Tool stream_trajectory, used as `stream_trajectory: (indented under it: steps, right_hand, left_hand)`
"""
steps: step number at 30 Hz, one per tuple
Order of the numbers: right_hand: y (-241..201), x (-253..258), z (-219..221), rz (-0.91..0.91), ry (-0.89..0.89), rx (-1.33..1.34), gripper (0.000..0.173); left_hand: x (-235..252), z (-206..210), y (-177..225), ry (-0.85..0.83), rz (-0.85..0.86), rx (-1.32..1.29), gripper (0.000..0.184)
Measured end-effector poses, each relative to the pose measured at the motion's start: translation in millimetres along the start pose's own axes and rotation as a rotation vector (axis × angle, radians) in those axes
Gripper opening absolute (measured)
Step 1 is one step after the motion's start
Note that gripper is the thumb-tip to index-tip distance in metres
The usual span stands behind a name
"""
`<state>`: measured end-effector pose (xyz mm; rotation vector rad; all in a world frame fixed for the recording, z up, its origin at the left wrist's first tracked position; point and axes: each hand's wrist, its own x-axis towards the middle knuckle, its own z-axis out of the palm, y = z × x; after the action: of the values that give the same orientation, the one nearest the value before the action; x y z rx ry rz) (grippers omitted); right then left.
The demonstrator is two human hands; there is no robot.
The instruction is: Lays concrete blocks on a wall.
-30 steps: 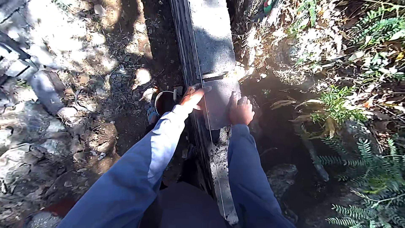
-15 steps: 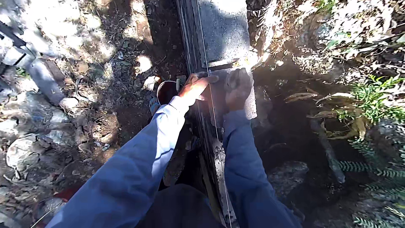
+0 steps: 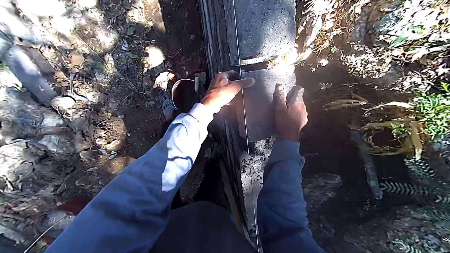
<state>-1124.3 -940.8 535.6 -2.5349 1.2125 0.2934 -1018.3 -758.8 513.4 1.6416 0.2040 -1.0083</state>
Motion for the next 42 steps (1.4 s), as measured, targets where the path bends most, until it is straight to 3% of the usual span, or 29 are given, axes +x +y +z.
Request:
stream_trajectory:
  steps: [5,7,8,10,11,13,14,16,18,21,23,25,27,29,32,34,36,38,40,42]
  right_hand:
    - [3.1,4.5,1.3,-0.026,0.005,0.002,0.087]
    - [4.4,-5.1,-6.2,-0.115,0.103,0.069,0.078]
    - [2.7,-20.9,-11.8,-0.223,0.24,0.139,0.066]
    - [-18.9,-66.7,-14.0,-0.516,0.478,0.35,0.045]
    - [-38.4,-92.3,-0.6,-0.675,0.493,0.508,0.038]
    - [-78.3,-125.4,61.6,-0.854,0.251,0.754,0.028]
    - [-91.6,-128.3,110.9,-0.851,0.084,0.742,0.03]
    - [-106.5,-111.1,223.2,-0.581,-0.26,0.484,0.031]
    - [-109.6,-72.9,326.9,-0.231,-0.526,0.269,0.043]
    - [-137.0,-11.6,418.2,0.018,-0.49,0.183,0.053]
    - [-157.6,14.7,448.9,0.417,-0.639,0.434,0.049]
    - [-165.6,37.5,481.0,0.79,-0.667,0.862,0.047]
    - [-174.5,49.9,527.2,0.919,-0.605,1.254,0.055]
    - [-191.2,52.5,553.5,1.026,-0.441,1.443,0.062]
    - [-205.3,34.3,551.4,1.131,-0.269,1.326,0.065]
    - [-194.9,1.1,525.5,1.03,-0.343,1.29,0.05]
    - [-181.3,-45.3,467.1,0.78,-0.463,1.175,0.034]
    - [-164.8,-88.7,381.8,0.589,-0.545,0.933,0.05]
    - [-137.2,-130.3,305.2,0.513,-0.531,0.714,0.069]
    - [-104.7,-167.5,241.7,0.509,-0.54,0.631,0.057]
  left_hand:
    - [-1.1,-1.2,0.4,-0.032,-0.008,-0.04,0.048]
    - [-12.0,-13.1,-3.1,-0.072,-0.007,-0.132,0.06]
    - [-20.0,-23.2,-11.6,-0.09,0.002,-0.214,0.067]
    - [-29.0,-55.1,-47.4,-0.073,0.045,-0.349,0.062]
    - [-34.0,-75.8,-77.0,-0.021,0.041,-0.383,0.057]
    - [-31.0,-107.7,-148.5,0.222,-0.06,-0.429,0.045]
    - [-24.0,-119.5,-180.1,0.354,-0.159,-0.435,0.039]
    - [-14.7,-141.0,-229.0,0.47,-0.364,-0.427,0.035]
    - [-15.2,-153.3,-266.7,0.462,-0.473,-0.451,0.036]
    - [-10.4,-171.1,-312.3,0.413,-0.493,-0.47,0.032]
    - [-19.9,-179.0,-325.3,0.359,-0.58,-0.445,0.03]
    - [-5.4,-183.6,-321.3,0.277,-0.591,-0.396,0.03]
    - [5.0,-197.4,-316.8,0.23,-0.506,-0.353,0.035]
    - [12.8,-214.1,-312.9,0.206,-0.448,-0.292,0.038]
    - [20.5,-236.3,-307.2,0.198,-0.487,-0.283,0.04]
    - [30.0,-244.9,-304.0,0.234,-0.538,-0.322,0.038]
    - [31.2,-252.4,-304.7,0.267,-0.529,-0.321,0.034]
    - [26.9,-259.7,-306.9,0.255,-0.533,-0.261,0.033]
    - [21.2,-262.0,-305.4,0.19,-0.571,-0.12,0.033]
    - [18.8,-258.2,-296.9,0.077,-0.604,0.039,0.037]
